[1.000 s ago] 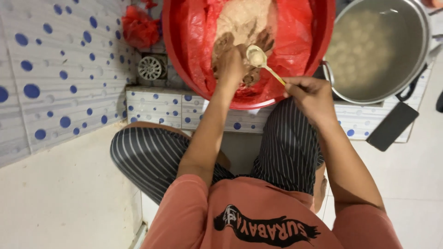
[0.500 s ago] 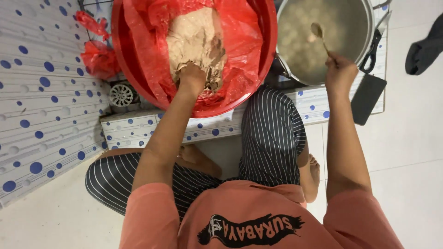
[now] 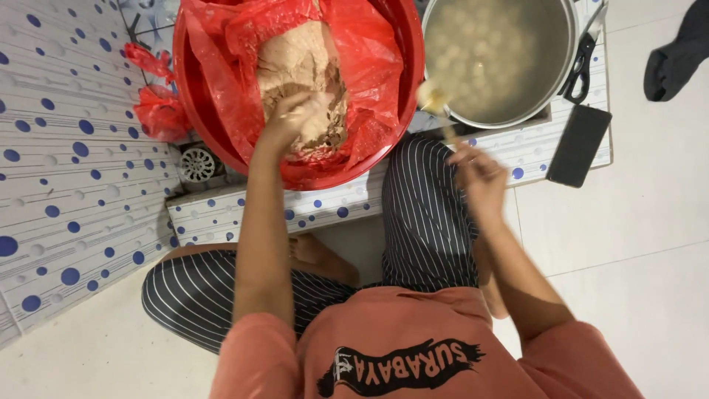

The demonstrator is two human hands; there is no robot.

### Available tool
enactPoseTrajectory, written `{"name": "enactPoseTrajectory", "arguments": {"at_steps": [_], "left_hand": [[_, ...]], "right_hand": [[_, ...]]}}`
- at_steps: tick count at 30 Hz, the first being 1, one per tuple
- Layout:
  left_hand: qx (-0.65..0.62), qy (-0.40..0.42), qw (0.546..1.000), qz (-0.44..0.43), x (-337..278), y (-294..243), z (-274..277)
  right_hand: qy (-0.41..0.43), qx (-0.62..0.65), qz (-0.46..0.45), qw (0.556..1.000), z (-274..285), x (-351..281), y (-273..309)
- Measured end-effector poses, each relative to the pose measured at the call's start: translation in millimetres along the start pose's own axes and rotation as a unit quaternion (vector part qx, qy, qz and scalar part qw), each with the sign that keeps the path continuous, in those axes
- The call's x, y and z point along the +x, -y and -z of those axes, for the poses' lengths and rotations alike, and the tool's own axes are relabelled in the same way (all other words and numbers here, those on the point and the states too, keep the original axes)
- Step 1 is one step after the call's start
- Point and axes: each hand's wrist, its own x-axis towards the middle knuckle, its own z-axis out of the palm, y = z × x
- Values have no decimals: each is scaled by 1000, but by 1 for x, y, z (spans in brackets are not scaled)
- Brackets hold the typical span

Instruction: The person is forming meatballs from a large mass of dough by squeezing it through their hand and scooping the resulting ball into a pot of water with a spoon.

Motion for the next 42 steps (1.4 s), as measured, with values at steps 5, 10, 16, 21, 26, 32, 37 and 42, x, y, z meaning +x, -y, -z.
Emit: {"name": "enactPoseTrajectory", "arguments": {"at_steps": [5,10,16,21,26,32,37,42], "left_hand": [[-109,-162,980,-26,13,40,-4],[-217,-198,954,-52,7,42,-15],[-188,-241,952,-33,19,73,-16],[-162,-254,950,-87,-8,-1,-29],[-159,-209,959,-102,20,51,-24],[-157,-177,971,-42,8,21,-31],[-173,-166,965,-110,13,31,-36],[-59,-196,974,-93,12,27,-34]], "right_hand": [[59,7,14,998,-32,-41,-39],[74,23,58,995,-45,-48,-44],[67,45,51,995,-48,-44,-46],[63,53,45,996,-50,-43,-44],[65,45,36,996,-53,-43,-41],[97,38,7,995,-47,-44,-41],[88,32,-8,996,-48,-43,-44],[88,27,-23,996,-51,-46,-30]]}}
